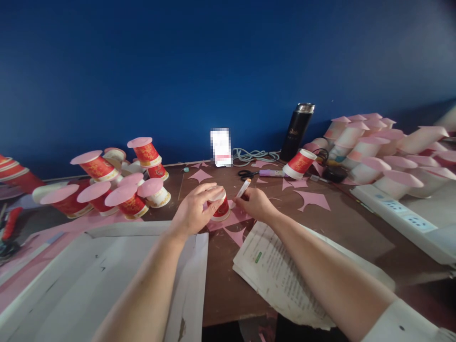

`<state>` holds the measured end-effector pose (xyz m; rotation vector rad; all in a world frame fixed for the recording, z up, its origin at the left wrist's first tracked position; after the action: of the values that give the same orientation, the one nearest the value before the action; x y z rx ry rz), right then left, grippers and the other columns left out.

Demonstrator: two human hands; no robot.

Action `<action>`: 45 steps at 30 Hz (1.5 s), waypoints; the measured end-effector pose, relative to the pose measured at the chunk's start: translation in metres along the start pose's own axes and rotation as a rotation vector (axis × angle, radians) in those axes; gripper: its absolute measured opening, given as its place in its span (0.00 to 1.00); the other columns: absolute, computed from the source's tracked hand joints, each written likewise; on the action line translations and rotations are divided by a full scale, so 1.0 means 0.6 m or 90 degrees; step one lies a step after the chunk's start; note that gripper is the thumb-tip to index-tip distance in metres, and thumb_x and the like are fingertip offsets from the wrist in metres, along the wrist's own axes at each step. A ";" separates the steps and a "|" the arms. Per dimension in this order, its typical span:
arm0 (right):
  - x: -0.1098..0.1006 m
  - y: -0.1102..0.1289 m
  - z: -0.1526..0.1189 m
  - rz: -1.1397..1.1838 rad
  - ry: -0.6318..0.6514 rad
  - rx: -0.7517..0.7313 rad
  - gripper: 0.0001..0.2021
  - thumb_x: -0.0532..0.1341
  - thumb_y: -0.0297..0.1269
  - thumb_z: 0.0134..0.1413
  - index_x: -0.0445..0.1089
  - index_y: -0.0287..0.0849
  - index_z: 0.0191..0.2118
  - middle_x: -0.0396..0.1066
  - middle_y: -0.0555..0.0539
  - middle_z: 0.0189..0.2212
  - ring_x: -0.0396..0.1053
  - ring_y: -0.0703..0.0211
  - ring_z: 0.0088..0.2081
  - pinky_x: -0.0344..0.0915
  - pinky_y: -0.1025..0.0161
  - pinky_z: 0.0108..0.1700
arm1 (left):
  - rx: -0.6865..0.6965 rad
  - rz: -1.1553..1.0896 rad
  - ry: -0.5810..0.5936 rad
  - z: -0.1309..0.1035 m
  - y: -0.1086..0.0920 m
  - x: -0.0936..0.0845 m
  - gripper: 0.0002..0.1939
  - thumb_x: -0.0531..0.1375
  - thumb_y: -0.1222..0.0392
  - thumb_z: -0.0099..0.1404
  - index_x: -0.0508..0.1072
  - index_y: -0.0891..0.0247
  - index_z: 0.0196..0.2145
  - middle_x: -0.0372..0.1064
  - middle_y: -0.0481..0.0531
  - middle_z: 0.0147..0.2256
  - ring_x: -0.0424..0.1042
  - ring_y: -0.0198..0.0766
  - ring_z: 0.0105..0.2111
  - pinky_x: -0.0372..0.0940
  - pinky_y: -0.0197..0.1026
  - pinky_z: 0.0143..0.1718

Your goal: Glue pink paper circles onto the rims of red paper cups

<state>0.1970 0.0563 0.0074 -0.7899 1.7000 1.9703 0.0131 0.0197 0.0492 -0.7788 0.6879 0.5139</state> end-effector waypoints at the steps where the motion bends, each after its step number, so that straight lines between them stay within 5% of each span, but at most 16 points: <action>1: 0.000 0.001 0.001 -0.001 -0.004 0.001 0.08 0.60 0.39 0.50 0.73 0.40 0.29 0.73 0.49 0.23 0.68 0.62 0.27 0.57 0.69 0.28 | -0.001 -0.001 0.001 0.000 0.000 0.000 0.18 0.55 0.51 0.66 0.71 0.56 0.52 0.67 0.52 0.54 0.66 0.41 0.54 0.62 0.47 0.57; 24: 0.021 0.001 0.038 -0.014 -0.064 0.012 0.12 0.58 0.42 0.53 0.71 0.39 0.27 0.73 0.46 0.23 0.68 0.61 0.27 0.57 0.68 0.29 | -0.005 -0.006 0.004 -0.001 0.001 0.001 0.18 0.54 0.51 0.66 0.70 0.55 0.52 0.66 0.52 0.54 0.65 0.41 0.55 0.62 0.47 0.57; 39: 0.029 -0.014 0.066 0.114 -0.003 0.123 0.11 0.63 0.40 0.49 0.70 0.39 0.22 0.74 0.44 0.22 0.69 0.61 0.23 0.62 0.67 0.26 | 0.005 -0.008 0.006 0.001 0.005 0.003 0.18 0.54 0.52 0.66 0.71 0.57 0.52 0.66 0.54 0.54 0.65 0.41 0.55 0.62 0.46 0.57; 45: 0.047 -0.025 0.065 0.232 0.017 0.147 0.12 0.60 0.41 0.55 0.70 0.38 0.26 0.76 0.42 0.25 0.72 0.61 0.23 0.67 0.67 0.25 | 0.005 -0.012 0.008 0.001 0.004 0.002 0.18 0.54 0.52 0.66 0.71 0.57 0.52 0.67 0.54 0.53 0.65 0.41 0.55 0.62 0.47 0.57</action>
<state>0.1796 0.0960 -0.0189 -0.4510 2.1636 1.9381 0.0127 0.0217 0.0478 -0.7816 0.6925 0.4894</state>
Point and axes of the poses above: each hand's wrist, its own z-axis towards the middle knuckle, its own x-axis out of the palm, y = z × x, the point moved 4 cm from there along z, towards the middle knuckle
